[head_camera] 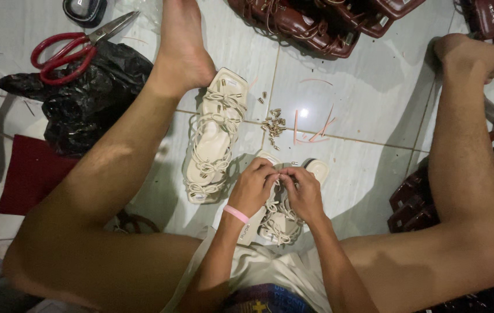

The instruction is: The person sits on the floor and assembles shoes by attaching small metal pieces to the laces of black and white shoes. They use scissors to cut the laces and then thread the metal pieces onto them.

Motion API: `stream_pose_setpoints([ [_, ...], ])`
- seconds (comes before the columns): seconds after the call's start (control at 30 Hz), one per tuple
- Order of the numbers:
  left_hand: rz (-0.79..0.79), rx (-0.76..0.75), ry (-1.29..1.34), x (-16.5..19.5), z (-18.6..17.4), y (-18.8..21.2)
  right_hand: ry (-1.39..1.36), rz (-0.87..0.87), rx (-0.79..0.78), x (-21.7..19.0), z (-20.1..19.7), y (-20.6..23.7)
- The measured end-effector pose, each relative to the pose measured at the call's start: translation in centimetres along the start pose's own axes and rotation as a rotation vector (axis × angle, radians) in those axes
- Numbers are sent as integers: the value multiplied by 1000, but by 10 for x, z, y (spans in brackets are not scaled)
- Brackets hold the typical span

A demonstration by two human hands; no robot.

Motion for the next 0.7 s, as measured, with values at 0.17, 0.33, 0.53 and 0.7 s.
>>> stream_pose_setpoints([
  [0.17,-15,-2,-4,4,-2,0,-20,20,9,0,1,0],
  [0.33,-32,-17,9,8,-4,-1,-92,38,-17,7,-2,1],
  [0.53,-37,-14,8,7,-3,-2,-156,72,52,7,-13,-14],
  [0.7,-22,5,23,4,-2,-1,89,-37,149,-14,-4,-37],
])
Point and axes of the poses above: each hand's wrist, its own y-axis away from the middle knuckle, its own z-axis out of the palm, x = y × z, the point moved 1 cm from there along -y, towards the middle knuckle, and after that the axes turned 5 degrees about -y, right-handed, at the moved point
